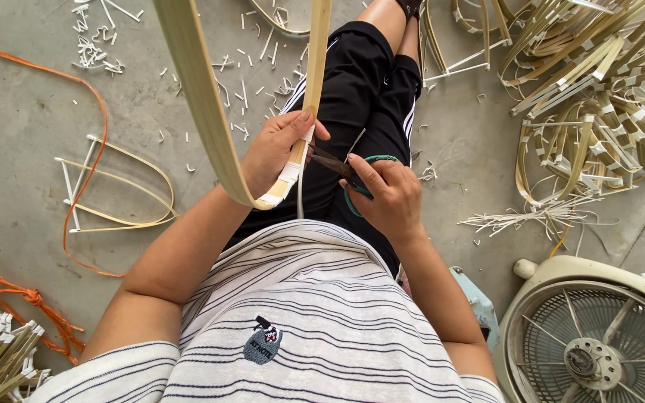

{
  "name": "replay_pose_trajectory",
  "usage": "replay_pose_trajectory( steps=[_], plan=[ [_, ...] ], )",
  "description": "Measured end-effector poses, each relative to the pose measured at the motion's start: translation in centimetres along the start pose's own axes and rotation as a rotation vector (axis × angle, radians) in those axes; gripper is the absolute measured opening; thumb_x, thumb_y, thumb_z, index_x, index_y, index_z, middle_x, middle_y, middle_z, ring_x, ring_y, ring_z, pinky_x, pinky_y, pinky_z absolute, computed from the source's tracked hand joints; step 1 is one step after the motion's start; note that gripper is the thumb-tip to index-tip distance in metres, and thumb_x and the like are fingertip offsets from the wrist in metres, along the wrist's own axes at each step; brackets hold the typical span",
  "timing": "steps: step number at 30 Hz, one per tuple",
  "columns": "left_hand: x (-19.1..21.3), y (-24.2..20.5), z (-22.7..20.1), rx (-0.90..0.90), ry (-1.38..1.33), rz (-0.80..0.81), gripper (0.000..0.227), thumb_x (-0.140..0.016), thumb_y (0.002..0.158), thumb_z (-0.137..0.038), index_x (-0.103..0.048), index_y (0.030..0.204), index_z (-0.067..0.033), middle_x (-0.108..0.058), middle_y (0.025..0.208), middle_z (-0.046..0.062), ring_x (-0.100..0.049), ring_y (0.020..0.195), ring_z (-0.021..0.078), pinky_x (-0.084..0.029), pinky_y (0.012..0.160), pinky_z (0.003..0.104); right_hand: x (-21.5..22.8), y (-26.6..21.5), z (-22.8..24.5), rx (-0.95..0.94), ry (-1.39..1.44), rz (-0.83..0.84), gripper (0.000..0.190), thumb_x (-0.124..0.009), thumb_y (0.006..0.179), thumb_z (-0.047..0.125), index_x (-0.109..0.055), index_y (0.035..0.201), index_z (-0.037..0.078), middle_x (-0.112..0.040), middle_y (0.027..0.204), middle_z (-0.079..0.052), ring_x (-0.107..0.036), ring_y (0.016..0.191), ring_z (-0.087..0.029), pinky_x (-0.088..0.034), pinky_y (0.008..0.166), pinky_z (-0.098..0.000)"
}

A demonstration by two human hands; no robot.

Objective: The recorder is assembling small wooden or bamboo frames, using scissors and tape to secure components.

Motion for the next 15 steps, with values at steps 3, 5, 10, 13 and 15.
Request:
replay_pose_trajectory(
  steps=[3,5,10,13,15],
  plan=[
    [0.0,-0.1,0.2,0.026,0.03,0.0,0.039,-0.052,0.108,-0.039,-0.07,0.097,-0.0058,-0.055,0.068,-0.004,-0.053,0.056,0.0036,-0.042,0.051,0.02,0.1,0.2,0.1,0.0,-0.009,-0.011,0.048,-0.09,0.083,0.031,-0.072,0.125,0.017,-0.061,0.089,-0.001,-0.06,0.076,-0.017,-0.048,0.067,-0.0343],
    [0.0,0.0,0.4,0.02,0.027,0.01,0.039,-0.053,0.108,-0.04,-0.07,0.097,-0.006,-0.055,0.068,-0.003,-0.052,0.056,0.0031,-0.041,0.05,0.02,0.1,0.3,0.2,0.002,-0.003,-0.015,0.048,-0.09,0.083,0.03,-0.072,0.126,0.017,-0.061,0.088,-0.001,-0.06,0.075,-0.017,-0.048,0.066,-0.0343],
    [0.1,0.1,0.7,0.044,-0.027,0.027,0.038,-0.055,0.106,-0.041,-0.07,0.094,-0.007,-0.054,0.062,-0.003,-0.046,0.048,0.0034,-0.036,0.043,0.021,-0.3,-0.7,-0.3,-0.042,0.065,0.024,0.048,-0.093,0.083,0.026,-0.072,0.125,0.018,-0.061,0.082,0.001,-0.059,0.069,-0.017,-0.048,0.06,-0.0335],
    [1.3,1.4,1.3,-0.059,0.045,0.066,0.041,-0.054,0.107,-0.042,-0.07,0.098,-0.0059,-0.058,0.068,-0.002,-0.053,0.056,0.0046,-0.041,0.051,0.021,0.4,-0.6,-0.4,-0.171,0.14,0.11,0.046,-0.094,0.084,0.026,-0.074,0.124,0.017,-0.057,0.073,0.0,-0.058,0.061,-0.016,-0.047,0.055,-0.0328],
    [2.2,2.4,1.3,-0.218,0.132,0.103,0.04,-0.052,0.111,-0.039,-0.07,0.106,-0.0037,-0.062,0.08,-0.001,-0.055,0.07,0.0051,-0.045,0.063,0.022,1.4,0.2,0.4,-0.287,0.407,0.213,0.056,-0.092,0.077,0.028,-0.07,0.126,0.014,-0.06,0.081,-0.004,-0.06,0.067,-0.019,-0.051,0.06,-0.0331]
  ],
)
Point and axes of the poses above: each hand's wrist, its own y-axis towards the middle knuckle, its own x-axis out of the back of the hand, z = x × y, the point moved 4 cm from there along y, towards the middle knuckle
